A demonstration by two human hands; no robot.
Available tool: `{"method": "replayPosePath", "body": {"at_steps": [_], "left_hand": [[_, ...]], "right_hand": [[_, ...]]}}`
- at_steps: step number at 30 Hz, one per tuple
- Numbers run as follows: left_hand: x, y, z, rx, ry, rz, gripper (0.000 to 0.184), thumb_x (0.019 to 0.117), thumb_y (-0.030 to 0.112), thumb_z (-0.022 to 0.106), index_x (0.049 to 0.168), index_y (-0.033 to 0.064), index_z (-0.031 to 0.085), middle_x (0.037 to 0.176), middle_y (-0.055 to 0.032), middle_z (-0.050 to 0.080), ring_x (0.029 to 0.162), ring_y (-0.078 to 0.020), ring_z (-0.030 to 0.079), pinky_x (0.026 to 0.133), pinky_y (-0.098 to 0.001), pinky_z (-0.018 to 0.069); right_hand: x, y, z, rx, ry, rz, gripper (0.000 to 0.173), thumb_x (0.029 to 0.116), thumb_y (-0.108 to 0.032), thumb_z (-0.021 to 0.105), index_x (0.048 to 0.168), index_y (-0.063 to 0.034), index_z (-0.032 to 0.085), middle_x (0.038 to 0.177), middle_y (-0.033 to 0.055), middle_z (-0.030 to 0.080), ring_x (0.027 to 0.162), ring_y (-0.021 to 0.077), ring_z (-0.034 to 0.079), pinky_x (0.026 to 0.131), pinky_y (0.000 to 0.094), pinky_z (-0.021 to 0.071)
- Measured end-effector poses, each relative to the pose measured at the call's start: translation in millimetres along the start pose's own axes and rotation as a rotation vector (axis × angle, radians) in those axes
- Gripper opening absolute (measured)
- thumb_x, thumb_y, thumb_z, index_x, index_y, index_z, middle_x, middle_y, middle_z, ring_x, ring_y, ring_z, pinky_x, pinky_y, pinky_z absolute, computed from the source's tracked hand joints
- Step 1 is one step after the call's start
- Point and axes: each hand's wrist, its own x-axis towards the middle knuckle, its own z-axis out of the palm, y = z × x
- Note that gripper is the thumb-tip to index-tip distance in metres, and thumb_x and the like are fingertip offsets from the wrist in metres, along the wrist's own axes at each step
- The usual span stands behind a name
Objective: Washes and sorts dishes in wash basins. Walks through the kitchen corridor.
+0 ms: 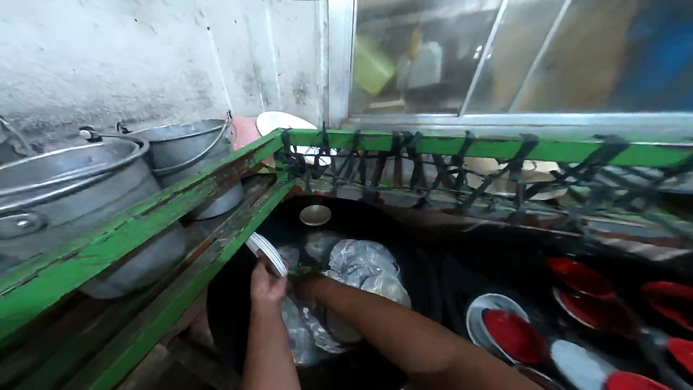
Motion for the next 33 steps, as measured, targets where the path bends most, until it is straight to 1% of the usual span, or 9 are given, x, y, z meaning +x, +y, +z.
{"method": "replayPosePath", "body": {"at_steps": [4,8,11,15,18,21,26,30,33], "left_hand": [[-3,2,-1,0.078,0.001,0.025,0.024,0.1109,0.029,0.037,0.107,0.0101,0.052,0.079,-0.0047,0.059,0.065,-0.0135,0.062,0.057,-0.0269,0.0558],[-7,0,3,0.132,0.007,0.005,0.024,0.1111,0.03,0.036,0.112,0.0106,0.05,0.084,-0.0053,0.059,0.07,-0.0138,0.063,0.062,-0.0279,0.0565],[-6,-4,4,0.19,-0.003,0.003,0.028,0.1108,0.032,0.039,0.123,0.0104,0.051,0.095,-0.0065,0.062,0.082,-0.0153,0.065,0.071,-0.0316,0.058],[-6,-8,4,0.275,-0.039,-0.018,0.04,0.1111,0.035,0.038,0.144,0.0125,0.042,0.125,-0.0114,0.061,0.11,-0.0212,0.063,0.09,-0.0427,0.0561],[-5,-11,3,0.3,-0.096,-0.004,0.041,0.1118,0.036,0.034,0.143,0.0109,0.042,0.124,-0.012,0.062,0.108,-0.0216,0.065,0.089,-0.0422,0.0573],[-3,-12,2,0.306,-0.109,0.002,0.042,0.1121,0.036,0.032,0.145,0.0117,0.04,0.126,-0.0122,0.061,0.11,-0.0229,0.064,0.091,-0.0442,0.0566],[1,-8,-4,0.345,-0.064,-0.037,0.05,0.1109,0.045,0.029,0.149,0.0126,0.038,0.136,-0.0218,0.056,0.118,-0.0394,0.06,0.087,-0.0649,0.0522],[1,-5,-3,0.301,-0.038,0.018,0.048,0.1109,0.045,0.028,0.146,0.0141,0.041,0.131,-0.0191,0.059,0.114,-0.0351,0.062,0.084,-0.0576,0.0548],[4,-4,-4,0.247,-0.039,0.045,0.048,0.111,0.044,0.029,0.146,0.0138,0.04,0.132,-0.0188,0.058,0.116,-0.035,0.061,0.089,-0.0601,0.0533]], "right_hand": [[-1,23,-16,-0.095,0.078,-0.146,0.033,0.1048,-0.011,0.054,0.132,0.0059,0.062,0.138,0.0313,0.058,0.132,0.0509,0.052,0.109,0.0704,0.0373],[-7,64,-40,-0.172,0.215,-0.155,0.026,0.103,-0.01,0.058,0.124,-0.001,0.07,0.126,0.025,0.067,0.122,0.0446,0.061,0.105,0.0637,0.044],[-19,86,-54,-0.142,0.378,-0.059,0.023,0.0997,-0.018,0.065,0.118,-0.0051,0.074,0.115,0.0218,0.071,0.112,0.0416,0.066,0.099,0.0632,0.05],[-58,73,-85,-0.096,0.503,0.071,0.025,0.0987,-0.01,0.065,0.122,-0.0019,0.069,0.113,0.026,0.07,0.108,0.0464,0.067,0.094,0.0652,0.051],[-75,52,-100,0.014,0.549,0.138,0.048,0.0926,0.001,0.064,0.139,-0.0083,0.054,0.114,0.0242,0.069,0.108,0.0455,0.067,0.091,0.0642,0.0527],[-86,36,-105,0.133,0.618,0.156,0.05,0.0847,0.002,0.072,0.133,-0.0047,0.061,0.114,0.0245,0.069,0.108,0.0452,0.067,0.089,0.0644,0.053],[-73,47,-105,0.398,0.684,0.256,0.046,0.0838,-0.003,0.073,0.128,-0.0007,0.063,0.118,0.0276,0.067,0.111,0.0466,0.065,0.089,0.0676,0.0525],[-47,81,-77,0.515,0.608,0.347,0.042,0.0892,-0.009,0.074,0.127,0.0051,0.062,0.124,0.0309,0.064,0.117,0.0476,0.063,0.095,0.0662,0.051],[-19,103,-45,0.559,0.553,0.378,0.042,0.0902,-0.015,0.075,0.125,0.0061,0.065,0.125,0.0298,0.065,0.119,0.0447,0.063,0.101,0.0625,0.05]]}}
